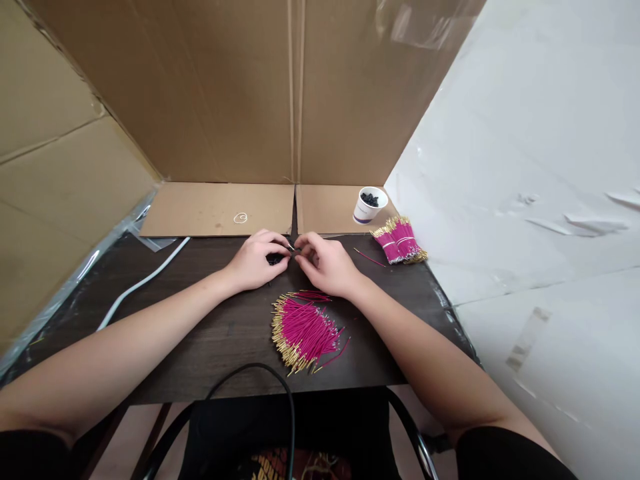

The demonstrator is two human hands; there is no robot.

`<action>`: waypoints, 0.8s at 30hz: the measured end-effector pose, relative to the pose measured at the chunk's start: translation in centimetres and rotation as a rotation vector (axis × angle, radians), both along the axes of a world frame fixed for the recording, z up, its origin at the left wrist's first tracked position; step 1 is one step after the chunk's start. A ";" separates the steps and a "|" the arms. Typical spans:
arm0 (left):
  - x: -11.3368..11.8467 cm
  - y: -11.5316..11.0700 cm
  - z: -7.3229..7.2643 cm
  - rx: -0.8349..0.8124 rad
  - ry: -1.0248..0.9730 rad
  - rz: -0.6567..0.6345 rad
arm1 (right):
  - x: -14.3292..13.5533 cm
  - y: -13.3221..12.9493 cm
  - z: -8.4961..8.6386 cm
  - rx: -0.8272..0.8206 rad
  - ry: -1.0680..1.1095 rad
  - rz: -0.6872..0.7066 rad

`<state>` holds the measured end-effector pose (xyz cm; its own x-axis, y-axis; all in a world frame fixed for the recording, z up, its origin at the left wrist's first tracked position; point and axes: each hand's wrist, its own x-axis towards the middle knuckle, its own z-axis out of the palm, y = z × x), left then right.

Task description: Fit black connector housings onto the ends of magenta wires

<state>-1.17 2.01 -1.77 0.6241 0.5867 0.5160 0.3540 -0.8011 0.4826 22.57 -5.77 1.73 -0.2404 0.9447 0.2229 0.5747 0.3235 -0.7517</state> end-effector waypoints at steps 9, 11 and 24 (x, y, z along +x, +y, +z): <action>0.0 -0.1 0.3 0.012 0.060 -0.015 | -0.4 -0.1 -0.4 0.113 -0.037 -0.093; 0.0 -0.1 0.2 -0.002 0.057 -0.018 | -0.4 -0.1 -0.2 0.117 -0.053 -0.091; 0.1 -0.8 1.4 -0.150 -0.066 0.048 | -0.3 -0.1 -0.1 0.128 -0.063 -0.127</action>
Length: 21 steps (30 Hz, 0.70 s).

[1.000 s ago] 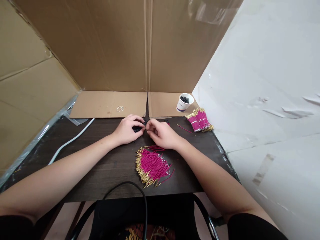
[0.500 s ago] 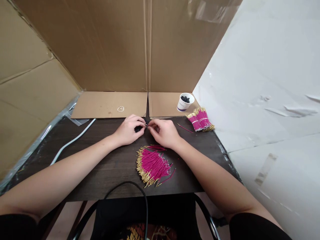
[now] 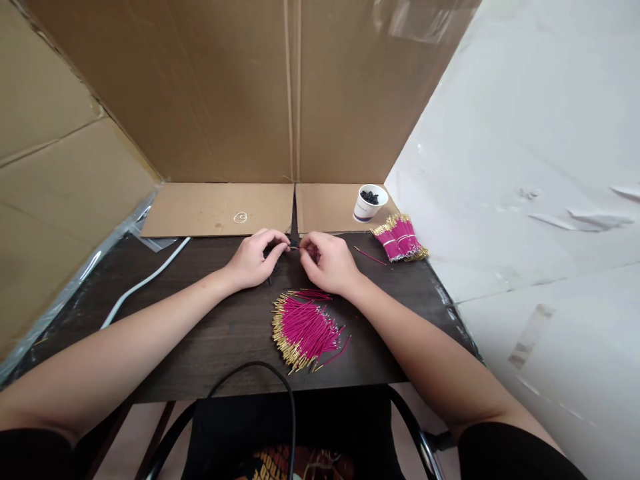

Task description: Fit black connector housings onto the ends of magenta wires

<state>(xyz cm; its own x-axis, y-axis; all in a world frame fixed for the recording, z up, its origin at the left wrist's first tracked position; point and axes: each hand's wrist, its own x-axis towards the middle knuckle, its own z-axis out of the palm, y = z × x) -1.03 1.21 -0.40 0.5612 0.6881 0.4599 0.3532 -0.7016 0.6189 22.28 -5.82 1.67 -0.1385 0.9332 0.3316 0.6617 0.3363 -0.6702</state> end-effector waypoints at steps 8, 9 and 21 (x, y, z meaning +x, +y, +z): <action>0.0 -0.1 0.0 -0.038 -0.078 -0.039 | 0.1 0.0 -0.1 0.014 0.016 -0.021; 0.0 -0.1 0.0 -0.037 -0.081 -0.040 | 0.1 0.0 -0.1 0.018 0.016 -0.021; 0.0 -0.2 0.1 -0.038 -0.070 -0.033 | 0.1 0.1 0.0 0.027 0.013 -0.031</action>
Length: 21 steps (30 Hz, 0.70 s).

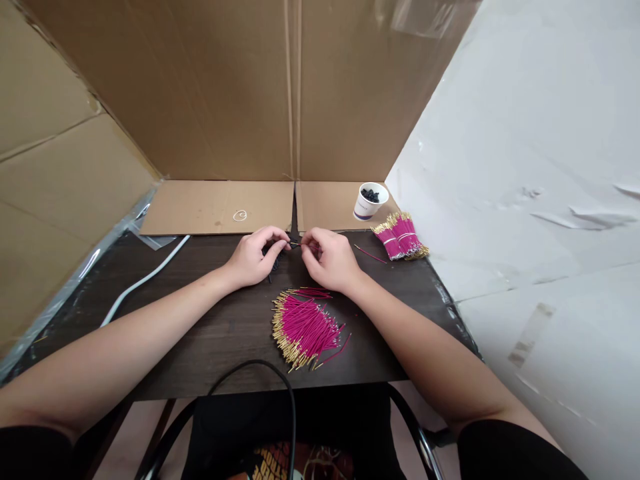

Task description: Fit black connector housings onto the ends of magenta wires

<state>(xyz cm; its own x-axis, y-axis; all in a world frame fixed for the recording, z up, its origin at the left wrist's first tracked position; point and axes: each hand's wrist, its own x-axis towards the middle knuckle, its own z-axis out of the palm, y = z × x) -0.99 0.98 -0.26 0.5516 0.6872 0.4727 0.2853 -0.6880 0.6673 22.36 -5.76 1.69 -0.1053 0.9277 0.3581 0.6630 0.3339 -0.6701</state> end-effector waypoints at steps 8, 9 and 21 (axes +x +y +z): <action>0.0 0.0 0.0 0.005 -0.004 -0.011 | 0.0 0.0 0.0 -0.012 -0.012 0.008; 0.0 0.0 0.0 0.005 -0.003 -0.013 | 0.0 0.0 0.0 -0.011 -0.013 0.010; -0.1 -0.1 -0.1 0.025 -0.006 -0.010 | -0.1 0.0 -0.1 -0.044 0.009 0.013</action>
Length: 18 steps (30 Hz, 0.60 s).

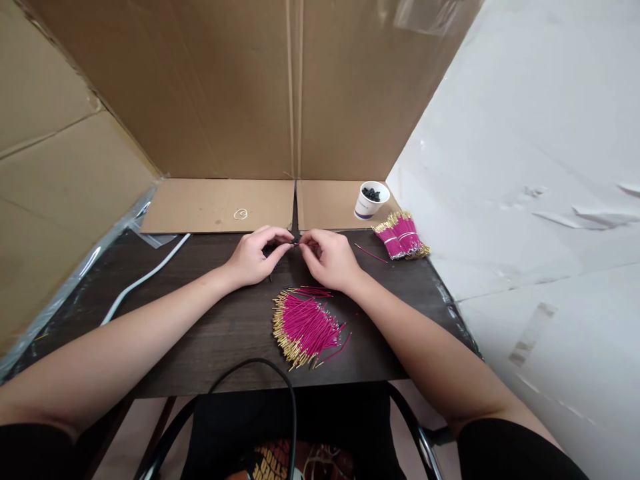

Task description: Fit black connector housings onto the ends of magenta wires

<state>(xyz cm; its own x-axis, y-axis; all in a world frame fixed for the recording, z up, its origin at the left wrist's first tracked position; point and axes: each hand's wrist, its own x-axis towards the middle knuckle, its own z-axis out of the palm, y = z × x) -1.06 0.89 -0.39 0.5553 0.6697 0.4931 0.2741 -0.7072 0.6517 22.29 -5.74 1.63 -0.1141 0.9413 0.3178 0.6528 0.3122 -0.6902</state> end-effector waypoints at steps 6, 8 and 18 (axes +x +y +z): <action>0.0 0.1 -0.1 0.015 -0.023 -0.001 | 0.0 0.1 0.1 -0.014 0.017 -0.012; 0.0 0.1 -0.2 0.016 -0.034 -0.004 | 0.0 0.1 0.1 -0.027 0.036 -0.014; 0.0 0.1 -0.1 0.041 -0.066 -0.019 | 0.2 0.3 -0.2 -0.115 0.143 -0.027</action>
